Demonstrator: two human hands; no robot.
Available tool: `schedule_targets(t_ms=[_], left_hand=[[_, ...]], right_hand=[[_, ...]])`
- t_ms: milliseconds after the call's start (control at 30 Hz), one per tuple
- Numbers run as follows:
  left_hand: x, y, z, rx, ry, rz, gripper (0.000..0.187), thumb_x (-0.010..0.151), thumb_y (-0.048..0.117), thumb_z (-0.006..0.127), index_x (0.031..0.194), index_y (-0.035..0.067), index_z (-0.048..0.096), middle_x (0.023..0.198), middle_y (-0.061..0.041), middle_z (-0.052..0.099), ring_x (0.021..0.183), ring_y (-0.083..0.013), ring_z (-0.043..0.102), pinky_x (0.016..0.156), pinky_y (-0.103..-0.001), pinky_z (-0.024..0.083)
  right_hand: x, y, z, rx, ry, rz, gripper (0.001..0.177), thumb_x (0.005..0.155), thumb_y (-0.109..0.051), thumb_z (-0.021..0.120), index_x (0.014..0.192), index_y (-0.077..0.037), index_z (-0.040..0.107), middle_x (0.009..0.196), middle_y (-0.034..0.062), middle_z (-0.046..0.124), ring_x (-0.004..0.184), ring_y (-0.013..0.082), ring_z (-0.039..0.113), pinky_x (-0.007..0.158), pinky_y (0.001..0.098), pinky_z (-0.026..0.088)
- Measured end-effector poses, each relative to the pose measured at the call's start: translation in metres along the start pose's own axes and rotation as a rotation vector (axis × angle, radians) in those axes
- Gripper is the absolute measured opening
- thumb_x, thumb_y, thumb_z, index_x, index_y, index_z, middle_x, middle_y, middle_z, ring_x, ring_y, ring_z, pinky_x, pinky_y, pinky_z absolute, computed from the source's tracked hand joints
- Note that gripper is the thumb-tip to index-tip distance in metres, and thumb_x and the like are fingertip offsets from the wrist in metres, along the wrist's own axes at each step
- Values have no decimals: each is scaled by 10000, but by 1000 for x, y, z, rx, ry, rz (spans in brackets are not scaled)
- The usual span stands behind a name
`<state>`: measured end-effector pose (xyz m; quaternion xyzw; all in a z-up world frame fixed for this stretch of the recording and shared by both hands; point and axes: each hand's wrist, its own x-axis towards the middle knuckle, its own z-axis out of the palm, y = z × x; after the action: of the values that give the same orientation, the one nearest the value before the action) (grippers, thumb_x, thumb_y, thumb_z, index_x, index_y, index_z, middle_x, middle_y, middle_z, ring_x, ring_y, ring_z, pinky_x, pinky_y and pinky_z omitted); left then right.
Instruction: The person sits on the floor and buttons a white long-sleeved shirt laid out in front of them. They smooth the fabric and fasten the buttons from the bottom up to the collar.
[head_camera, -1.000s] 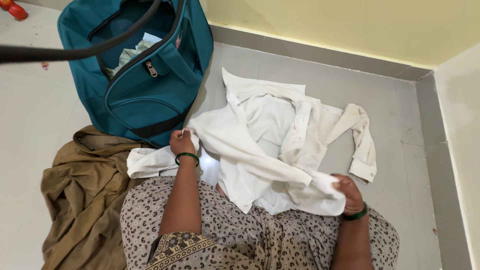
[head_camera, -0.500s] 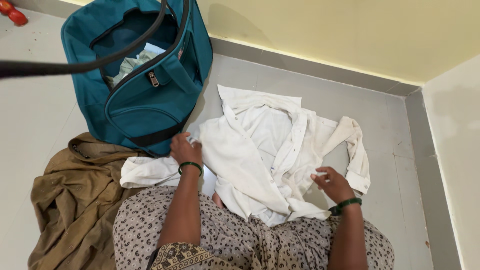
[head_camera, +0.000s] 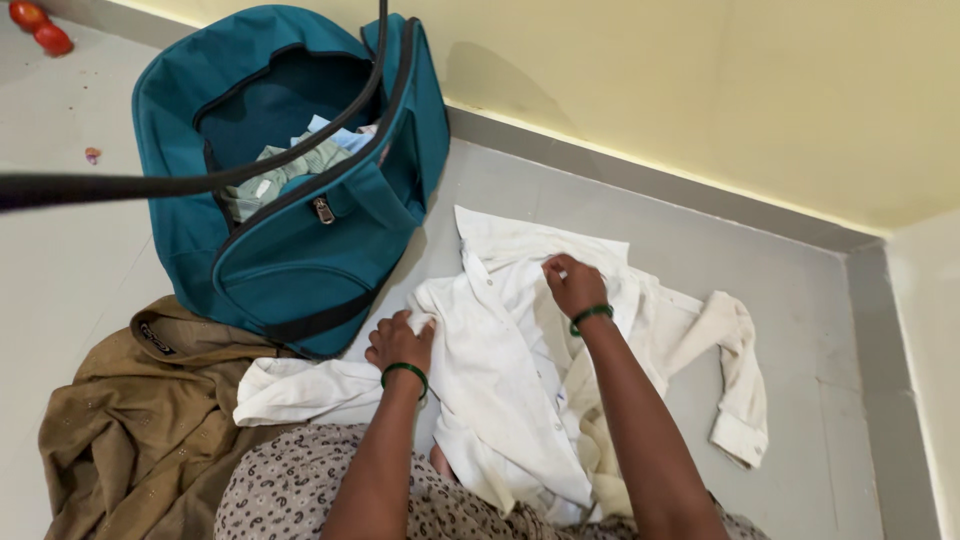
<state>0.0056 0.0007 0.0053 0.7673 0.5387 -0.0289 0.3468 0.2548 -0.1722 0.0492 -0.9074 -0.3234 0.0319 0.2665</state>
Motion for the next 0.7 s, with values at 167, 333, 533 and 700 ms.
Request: schedule_targets(t_ms=[167,333,533,700], left_hand=[[9,-2,4,-3,5,-7,718,869,575,692,1414,135,531,1413,-113,557,1330,-323,448,1114,-498,284],[26,-17,15,-58,-69,-41,814,842,646,699,1395,79,510,1269,-150,672,1226,-343,579,1062,-491,383],[30,-24,8,-141,-208,15,588,769,457,791,1181,54,674,1178,-162,724,1080,-307,677,961,-406,517],[23,-9,-13,-561,-98,53,341,780,236,831,1004,2,726,1007,-155,783,941,-255,737,905,-372,563]], right_hand=[[85,-16,57,-74,-38,18,300,871,-215,746,1159,-163,682,1146,113,728,958,338,709,823,441,558],[124,-6,89,-128,-249,129,786,767,-236,847,1447,-156,459,1336,194,586,1121,418,624,888,505,511],[159,8,32,-132,-841,349,478,827,-284,848,1240,-97,699,989,107,753,804,226,711,680,341,590],[161,16,-70,170,-538,392,411,911,-174,788,1237,49,675,1057,214,763,803,218,748,677,345,600]])
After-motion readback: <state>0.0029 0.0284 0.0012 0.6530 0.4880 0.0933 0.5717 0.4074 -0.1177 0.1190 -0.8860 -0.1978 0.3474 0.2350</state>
